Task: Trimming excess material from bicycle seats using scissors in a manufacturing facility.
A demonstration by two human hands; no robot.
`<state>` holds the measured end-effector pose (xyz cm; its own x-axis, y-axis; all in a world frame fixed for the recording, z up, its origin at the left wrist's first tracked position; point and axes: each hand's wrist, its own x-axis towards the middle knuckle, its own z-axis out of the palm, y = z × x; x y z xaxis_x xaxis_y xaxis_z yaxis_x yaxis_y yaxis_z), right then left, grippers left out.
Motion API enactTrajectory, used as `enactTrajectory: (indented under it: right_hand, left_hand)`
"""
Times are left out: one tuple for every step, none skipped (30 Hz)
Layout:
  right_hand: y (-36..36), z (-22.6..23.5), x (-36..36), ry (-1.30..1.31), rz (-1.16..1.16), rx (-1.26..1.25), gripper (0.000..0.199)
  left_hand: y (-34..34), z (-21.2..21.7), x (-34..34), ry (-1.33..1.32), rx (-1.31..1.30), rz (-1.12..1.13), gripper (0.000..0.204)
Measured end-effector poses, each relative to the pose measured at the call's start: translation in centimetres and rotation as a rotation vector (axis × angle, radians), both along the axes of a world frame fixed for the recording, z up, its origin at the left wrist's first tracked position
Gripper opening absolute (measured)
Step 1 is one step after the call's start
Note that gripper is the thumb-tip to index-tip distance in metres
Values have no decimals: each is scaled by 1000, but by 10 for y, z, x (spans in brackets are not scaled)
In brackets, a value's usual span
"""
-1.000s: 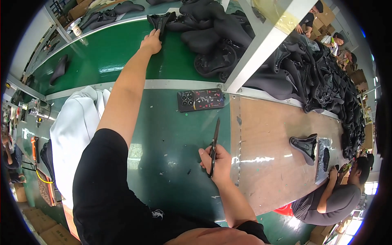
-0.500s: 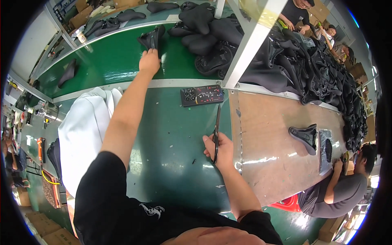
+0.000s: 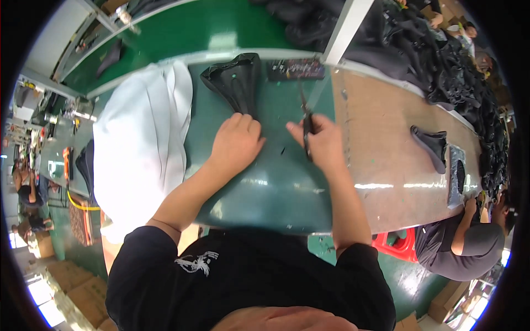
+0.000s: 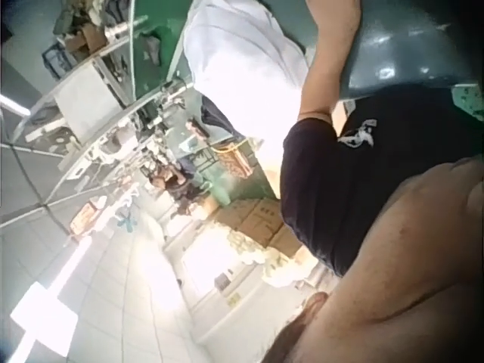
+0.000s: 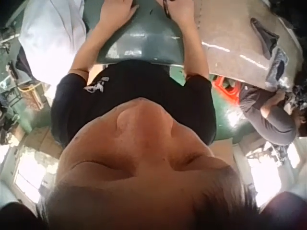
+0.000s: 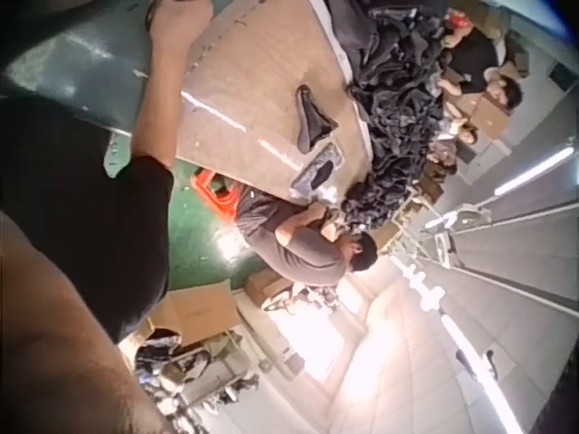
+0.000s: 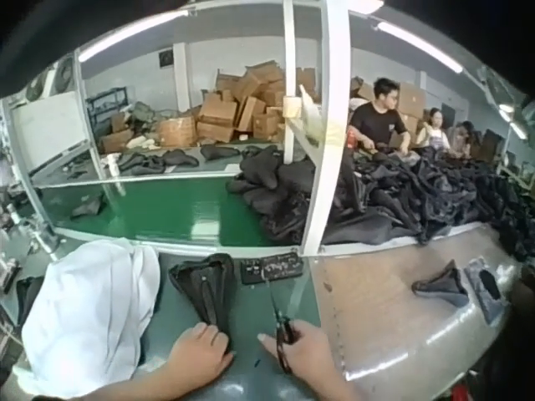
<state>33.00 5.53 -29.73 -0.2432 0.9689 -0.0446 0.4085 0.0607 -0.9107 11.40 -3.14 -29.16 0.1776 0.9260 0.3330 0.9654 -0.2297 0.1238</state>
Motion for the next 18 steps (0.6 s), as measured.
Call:
enactTrajectory:
  right_hand:
    - [-4, 4, 2, -9, 12, -26, 42]
    - [-3, 8, 4, -40, 7, 55, 43]
    - [3, 14, 5, -68, -8, 141, 45]
    - [8, 21, 6, -78, -15, 124, 45]
    - [8, 25, 4, -130, -24, 248, 46]
    - [-1, 30, 5, -185, -31, 366, 48]
    - [-8, 35, 8, -200, -38, 338, 48]
    - [-12, 40, 9, -223, -32, 458, 47]
    - [-18, 43, 12, -249, -24, 575, 46]
    - [-25, 45, 17, -283, -1, 623, 42]
    - [-29, 43, 24, -294, -4, 611, 42]
    - [-35, 41, 31, -331, 19, 661, 39]
    - [-41, 40, 38, -366, 43, 713, 36]
    - [-47, 39, 45, -373, 40, 710, 36]
    - [-55, 37, 51, -477, 40, 704, 34]
    - [-63, 35, 57, -579, 42, 700, 31]
    - [-71, 34, 62, -585, 38, 698, 31]
    - [-77, 32, 67, -660, 43, 667, 30]
  left_hand:
    - [-14, 5, 3, -68, -27, -97, 37]
    - [-20, 8, -1, -78, -45, -90, 37]
    - [-21, 10, -9, -197, -101, -262, 46]
    - [-20, 12, -15, -320, -159, -436, 57]
    - [-18, 16, -22, -333, -187, -434, 57]
    - [-14, 23, -30, -294, -130, -489, 60]
    - [-6, 23, -35, -257, -65, -555, 63]
    - [1, 20, -39, -272, -84, -561, 63]
    - [5, 13, -42, -209, -115, -631, 65]
    - [4, 8, -43, -147, -142, -702, 67]
    - [4, 4, -40, -159, -150, -709, 67]
    - [6, 0, -34, -166, -87, -609, 67]
    - [7, -3, -28, -170, -24, -506, 67]
    - [7, -8, -21, -148, 35, -416, 67]
    - [5, -11, -14, -155, 33, -417, 67]
    - [3, -12, -8, -134, 70, -322, 66]
    - [1, -12, -3, -112, 107, -233, 65]
    - [-1, -11, -1, -115, 107, -237, 65]
